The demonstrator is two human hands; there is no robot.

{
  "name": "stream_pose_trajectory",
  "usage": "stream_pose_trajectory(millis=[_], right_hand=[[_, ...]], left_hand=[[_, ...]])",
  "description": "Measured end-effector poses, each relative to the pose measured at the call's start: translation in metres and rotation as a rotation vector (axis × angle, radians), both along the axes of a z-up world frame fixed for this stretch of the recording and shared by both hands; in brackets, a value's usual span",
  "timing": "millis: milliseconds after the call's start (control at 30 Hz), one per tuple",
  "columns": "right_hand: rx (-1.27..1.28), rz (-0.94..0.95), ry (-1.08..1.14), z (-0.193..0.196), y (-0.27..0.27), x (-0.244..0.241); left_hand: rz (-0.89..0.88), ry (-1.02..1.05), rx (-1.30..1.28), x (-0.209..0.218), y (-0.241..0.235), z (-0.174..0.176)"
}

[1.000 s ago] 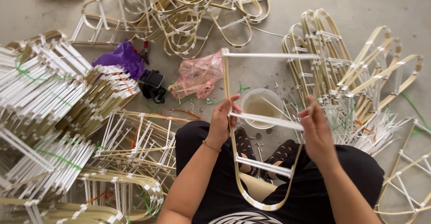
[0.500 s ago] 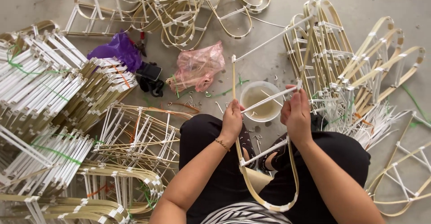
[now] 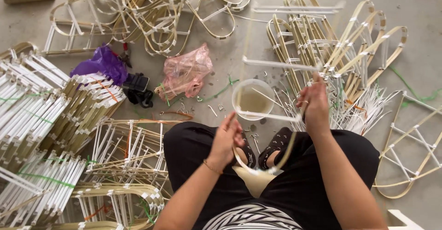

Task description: The recorder is assembling wooden or bamboo structures, dipping stick ends into a liquid adhesive and using shears to trim components.

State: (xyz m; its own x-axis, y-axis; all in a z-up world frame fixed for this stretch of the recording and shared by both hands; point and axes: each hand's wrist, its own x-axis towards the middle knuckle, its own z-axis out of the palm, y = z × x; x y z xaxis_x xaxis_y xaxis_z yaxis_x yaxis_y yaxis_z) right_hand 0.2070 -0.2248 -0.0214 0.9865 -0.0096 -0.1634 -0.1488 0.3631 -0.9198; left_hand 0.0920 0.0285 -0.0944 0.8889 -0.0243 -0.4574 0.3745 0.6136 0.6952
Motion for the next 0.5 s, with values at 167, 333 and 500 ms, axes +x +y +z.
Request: stream_pose_trajectory(millis=[167,333,500], right_hand=[[-0.491,0.045,-0.056,-0.032,-0.008,-0.001],[-0.656,0.264,-0.122,-0.02,-0.019,-0.012],[-0.444,0.409,-0.029,0.019,-0.083,0.018]], left_hand=[[0.266,-0.099,0.314,0.137,0.1,0.061],[0.38,-0.151,0.814,0.225,0.224,0.108],[-0.161,-0.327,1.14,0.141,0.152,0.025]])
